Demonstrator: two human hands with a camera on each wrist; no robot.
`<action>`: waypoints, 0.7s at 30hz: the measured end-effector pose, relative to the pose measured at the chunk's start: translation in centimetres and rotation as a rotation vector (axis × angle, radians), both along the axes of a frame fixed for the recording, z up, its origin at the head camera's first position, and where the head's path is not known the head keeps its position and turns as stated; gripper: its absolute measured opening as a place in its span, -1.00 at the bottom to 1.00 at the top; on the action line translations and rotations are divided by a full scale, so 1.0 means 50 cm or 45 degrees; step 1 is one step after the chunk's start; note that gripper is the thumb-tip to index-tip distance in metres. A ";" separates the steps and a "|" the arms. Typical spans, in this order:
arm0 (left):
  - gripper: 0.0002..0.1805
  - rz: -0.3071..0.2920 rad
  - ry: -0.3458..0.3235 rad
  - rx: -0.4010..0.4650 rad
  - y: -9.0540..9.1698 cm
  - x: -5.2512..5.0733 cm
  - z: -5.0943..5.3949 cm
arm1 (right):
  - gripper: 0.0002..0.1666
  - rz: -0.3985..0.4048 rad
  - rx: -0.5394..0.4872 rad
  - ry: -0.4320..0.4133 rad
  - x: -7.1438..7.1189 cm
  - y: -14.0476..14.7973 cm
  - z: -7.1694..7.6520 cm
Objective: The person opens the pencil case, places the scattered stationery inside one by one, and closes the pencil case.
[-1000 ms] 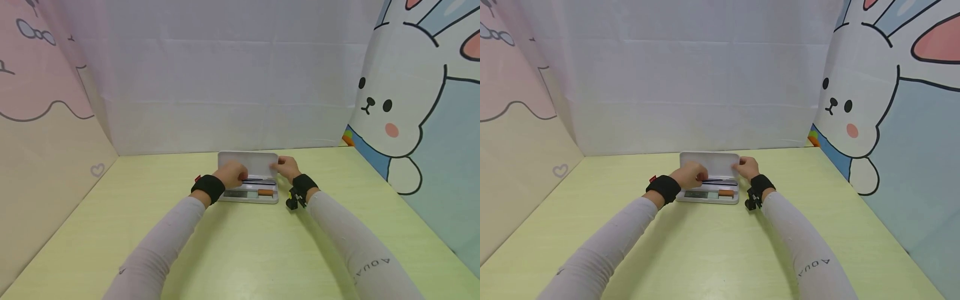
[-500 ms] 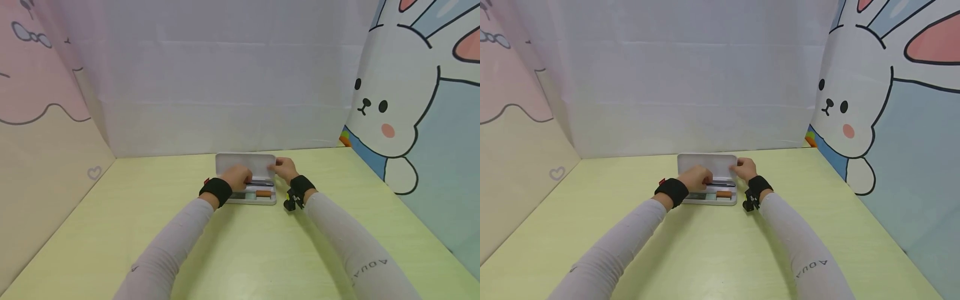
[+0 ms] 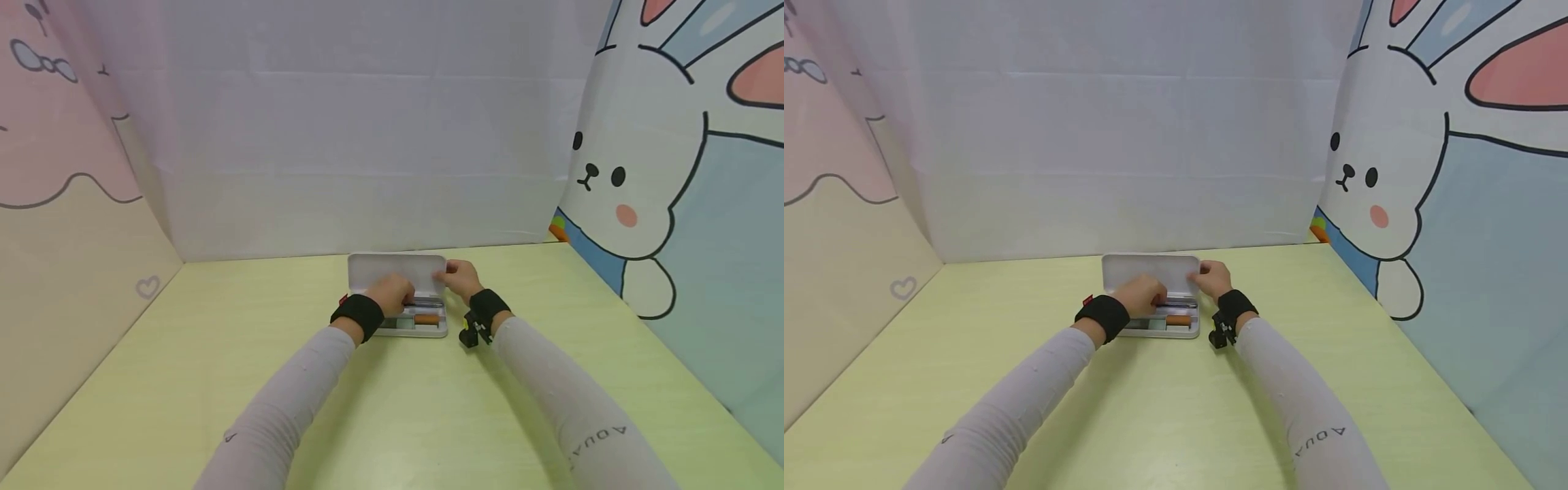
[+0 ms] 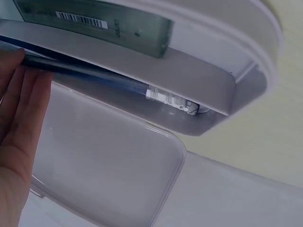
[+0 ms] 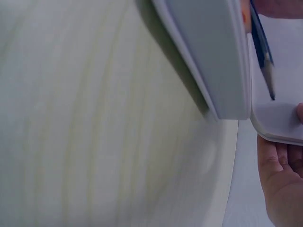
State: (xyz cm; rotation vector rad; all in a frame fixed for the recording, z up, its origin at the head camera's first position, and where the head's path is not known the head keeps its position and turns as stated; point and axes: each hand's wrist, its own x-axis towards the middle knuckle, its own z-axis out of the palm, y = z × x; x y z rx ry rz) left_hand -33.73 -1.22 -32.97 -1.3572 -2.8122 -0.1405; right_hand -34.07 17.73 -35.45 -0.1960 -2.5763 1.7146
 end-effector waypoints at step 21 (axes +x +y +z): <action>-0.88 0.017 0.037 0.032 -0.021 0.003 -0.003 | -0.52 0.007 0.017 -0.008 0.002 -0.001 0.002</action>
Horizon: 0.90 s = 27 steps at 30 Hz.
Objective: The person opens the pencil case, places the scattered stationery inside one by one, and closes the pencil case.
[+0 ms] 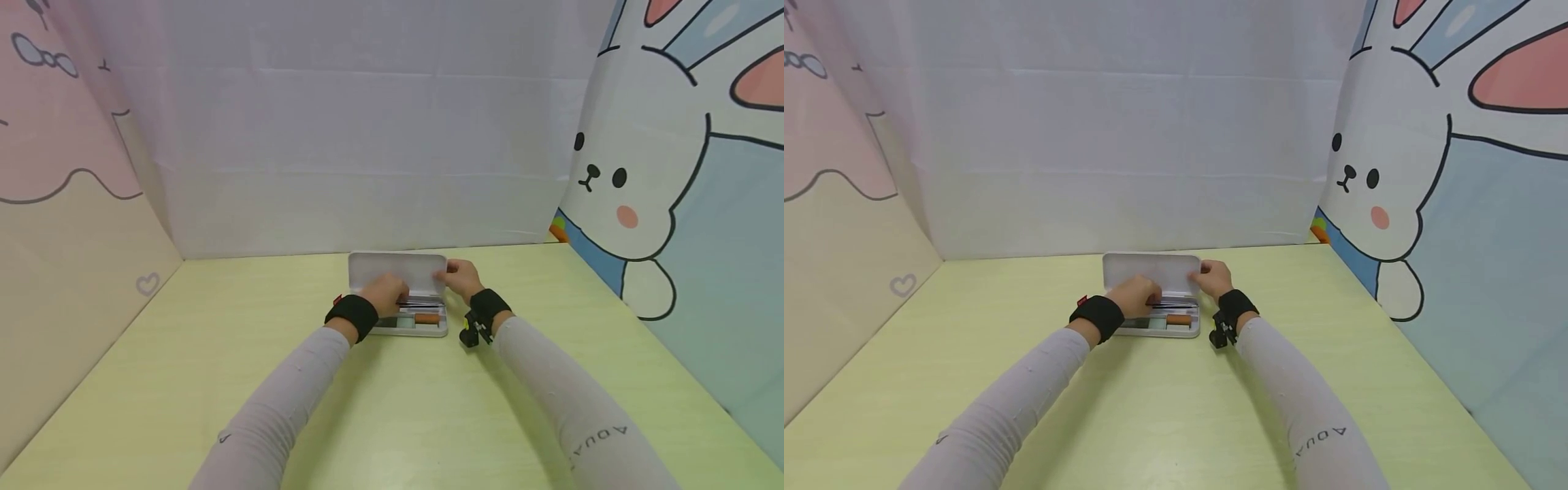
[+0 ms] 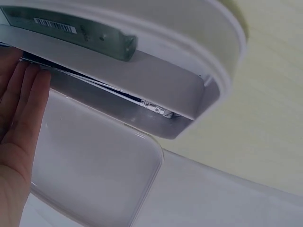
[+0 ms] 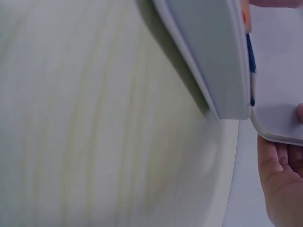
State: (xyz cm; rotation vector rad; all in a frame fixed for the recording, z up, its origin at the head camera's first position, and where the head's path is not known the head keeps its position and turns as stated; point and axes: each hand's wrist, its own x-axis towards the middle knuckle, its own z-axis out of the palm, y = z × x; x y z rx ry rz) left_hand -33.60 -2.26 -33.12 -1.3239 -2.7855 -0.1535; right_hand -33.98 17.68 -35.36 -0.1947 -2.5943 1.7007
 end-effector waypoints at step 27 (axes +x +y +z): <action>-0.86 0.090 -0.051 0.073 -0.025 -0.018 -0.031 | -0.49 -0.009 -0.014 -0.033 -0.004 0.000 -0.003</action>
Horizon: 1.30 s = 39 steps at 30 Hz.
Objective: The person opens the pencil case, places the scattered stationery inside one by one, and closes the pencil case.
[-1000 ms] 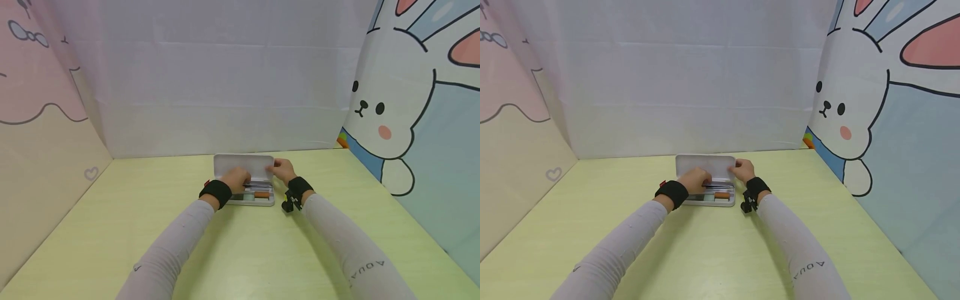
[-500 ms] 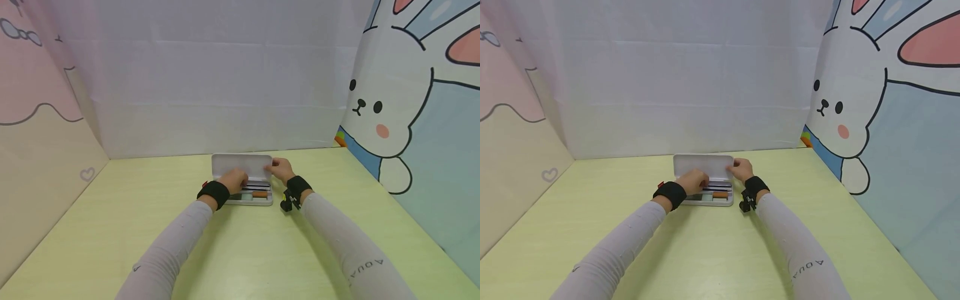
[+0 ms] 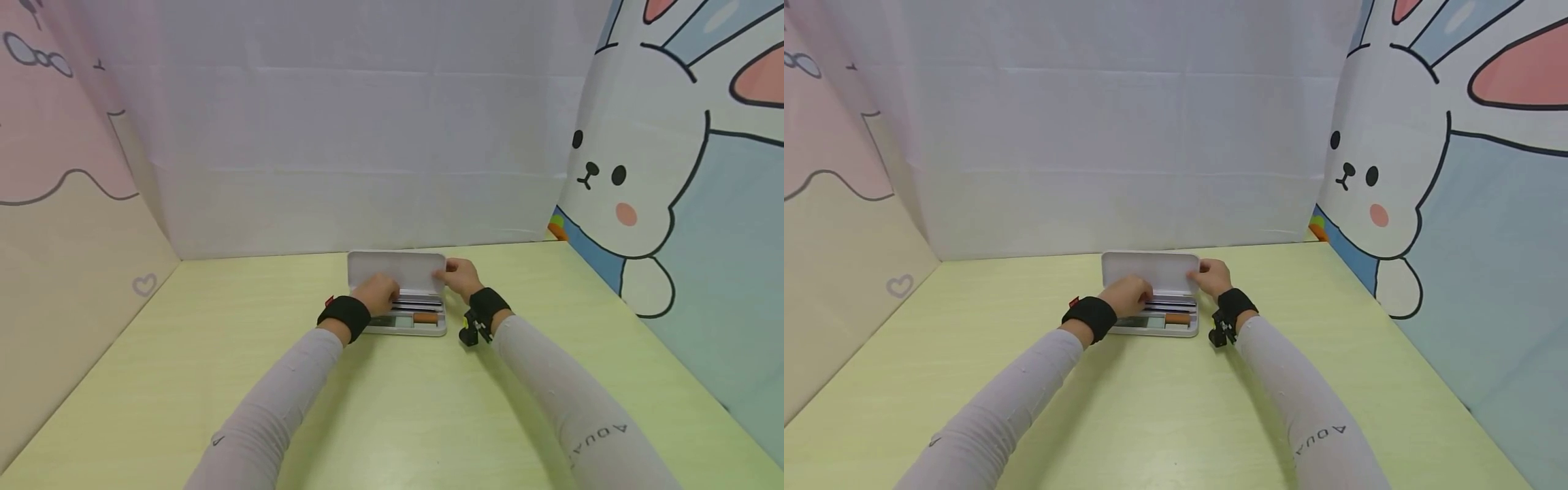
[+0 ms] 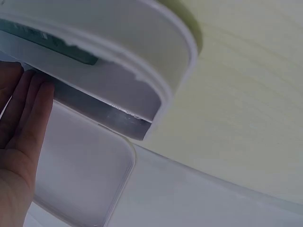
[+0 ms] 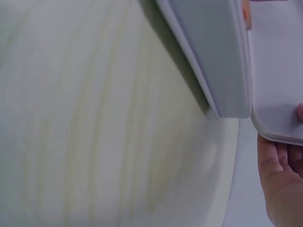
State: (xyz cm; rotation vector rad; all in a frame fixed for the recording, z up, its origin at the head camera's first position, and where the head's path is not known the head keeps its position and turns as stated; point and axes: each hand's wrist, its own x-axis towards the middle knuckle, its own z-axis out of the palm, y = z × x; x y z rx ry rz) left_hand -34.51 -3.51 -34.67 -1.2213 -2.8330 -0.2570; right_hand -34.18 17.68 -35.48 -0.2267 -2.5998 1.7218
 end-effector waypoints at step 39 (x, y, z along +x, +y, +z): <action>-0.86 0.084 -0.020 -0.033 0.002 0.008 -0.016 | -0.49 0.016 0.013 -0.014 0.005 0.004 -0.001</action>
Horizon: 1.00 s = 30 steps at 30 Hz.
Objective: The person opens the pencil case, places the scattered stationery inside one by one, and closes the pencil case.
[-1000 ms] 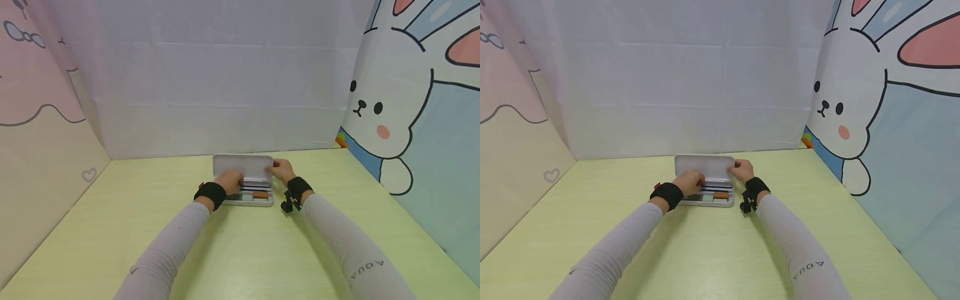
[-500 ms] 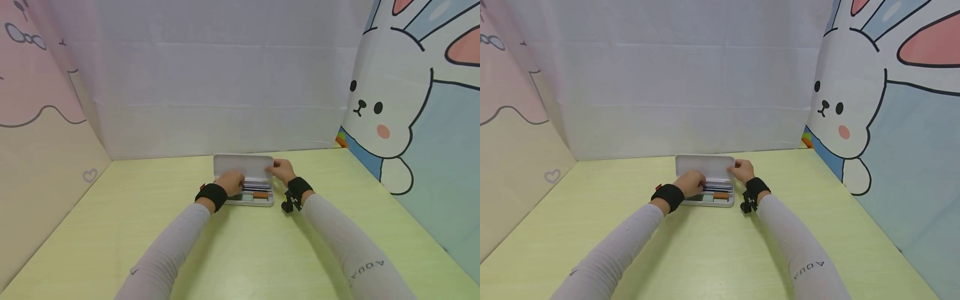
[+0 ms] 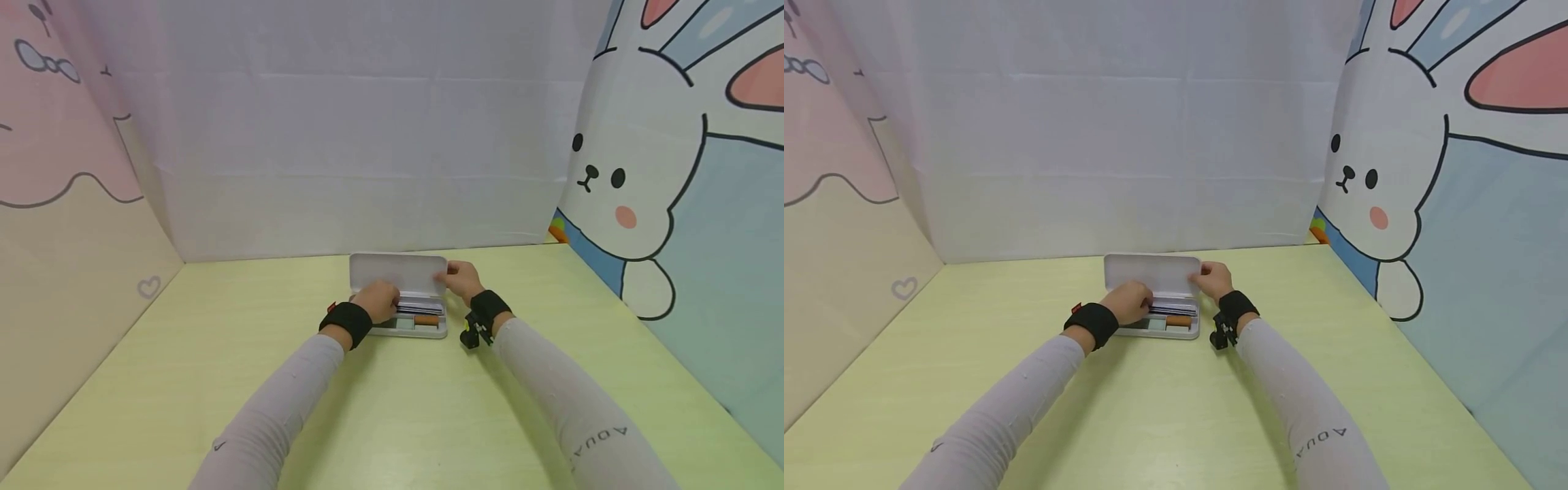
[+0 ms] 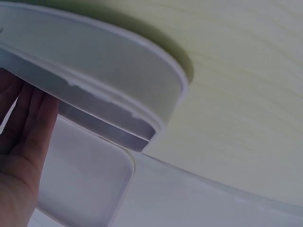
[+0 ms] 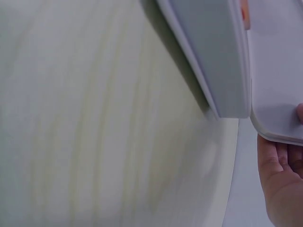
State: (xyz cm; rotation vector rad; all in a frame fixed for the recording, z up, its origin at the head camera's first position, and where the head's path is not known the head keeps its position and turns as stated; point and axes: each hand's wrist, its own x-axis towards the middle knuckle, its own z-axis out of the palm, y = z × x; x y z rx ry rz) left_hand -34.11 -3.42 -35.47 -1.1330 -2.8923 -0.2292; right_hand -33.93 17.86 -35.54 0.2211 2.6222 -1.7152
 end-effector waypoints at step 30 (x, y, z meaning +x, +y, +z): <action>-0.75 -0.061 -0.067 0.024 -0.020 0.031 0.024 | -0.51 0.033 0.079 0.044 -0.009 -0.017 0.007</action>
